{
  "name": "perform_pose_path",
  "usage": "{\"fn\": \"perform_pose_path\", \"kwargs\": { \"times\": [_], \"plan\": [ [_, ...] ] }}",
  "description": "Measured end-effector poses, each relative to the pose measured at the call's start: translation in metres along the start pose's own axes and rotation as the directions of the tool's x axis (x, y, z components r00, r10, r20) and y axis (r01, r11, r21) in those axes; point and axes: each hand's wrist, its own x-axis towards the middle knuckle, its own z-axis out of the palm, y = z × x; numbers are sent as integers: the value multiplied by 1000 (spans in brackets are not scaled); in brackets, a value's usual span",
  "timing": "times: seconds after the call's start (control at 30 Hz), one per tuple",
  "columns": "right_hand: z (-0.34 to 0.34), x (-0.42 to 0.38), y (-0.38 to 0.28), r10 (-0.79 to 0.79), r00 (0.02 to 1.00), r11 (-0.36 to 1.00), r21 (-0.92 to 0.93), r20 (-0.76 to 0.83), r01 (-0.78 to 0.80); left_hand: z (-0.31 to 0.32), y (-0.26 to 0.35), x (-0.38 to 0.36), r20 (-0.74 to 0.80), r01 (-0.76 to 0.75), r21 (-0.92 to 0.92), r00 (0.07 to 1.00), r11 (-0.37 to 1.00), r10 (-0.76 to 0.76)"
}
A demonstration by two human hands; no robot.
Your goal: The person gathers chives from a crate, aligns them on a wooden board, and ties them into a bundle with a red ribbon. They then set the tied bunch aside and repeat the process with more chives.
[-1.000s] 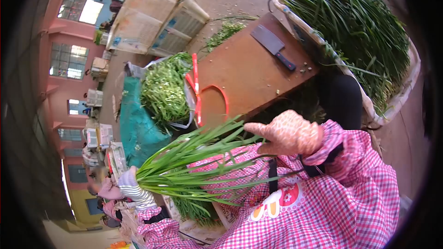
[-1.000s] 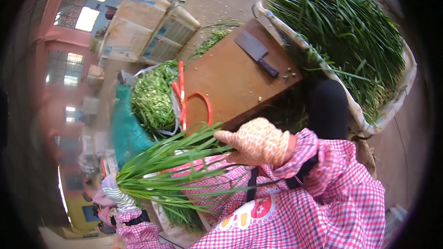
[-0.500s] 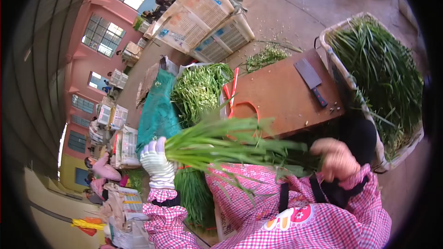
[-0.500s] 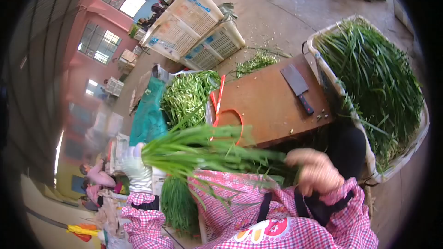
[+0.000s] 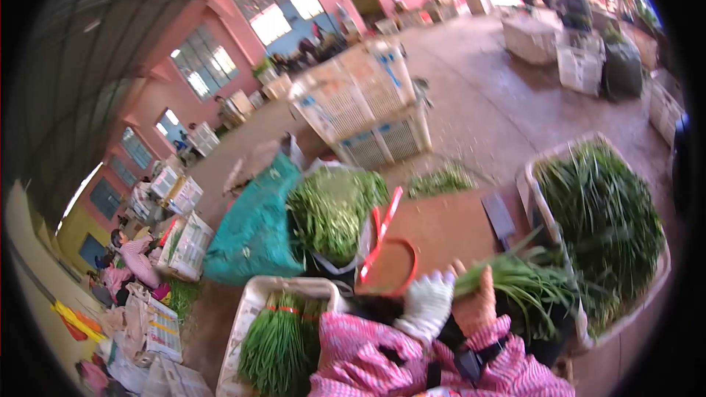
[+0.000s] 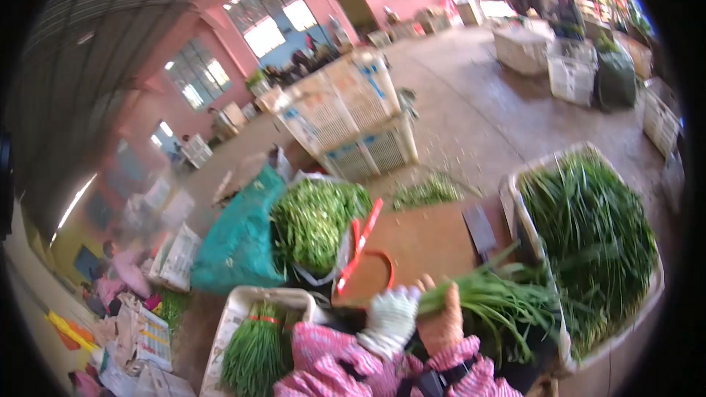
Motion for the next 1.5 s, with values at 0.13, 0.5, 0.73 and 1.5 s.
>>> {"fn": "perform_pose_path", "kwargs": {
  "times": [0.13,0.5,0.73,1.5],
  "plan": [
    [-8,21,-27,-168,968,986,-14,-185,168,22,17,-10,239,59,-227,971,972,-3],
    [80,75,-83,-372,928,635,-728,5,259,107,-65,-49,355,405,-282,886,870,-298],
    [55,135,-69,-403,851,431,-751,336,500,183,-109,-30,240,545,-386,839,745,-489],
    [65,154,-76,-253,966,373,-917,48,143,263,-17,16,61,225,-613,969,757,-239]
  ]
}}
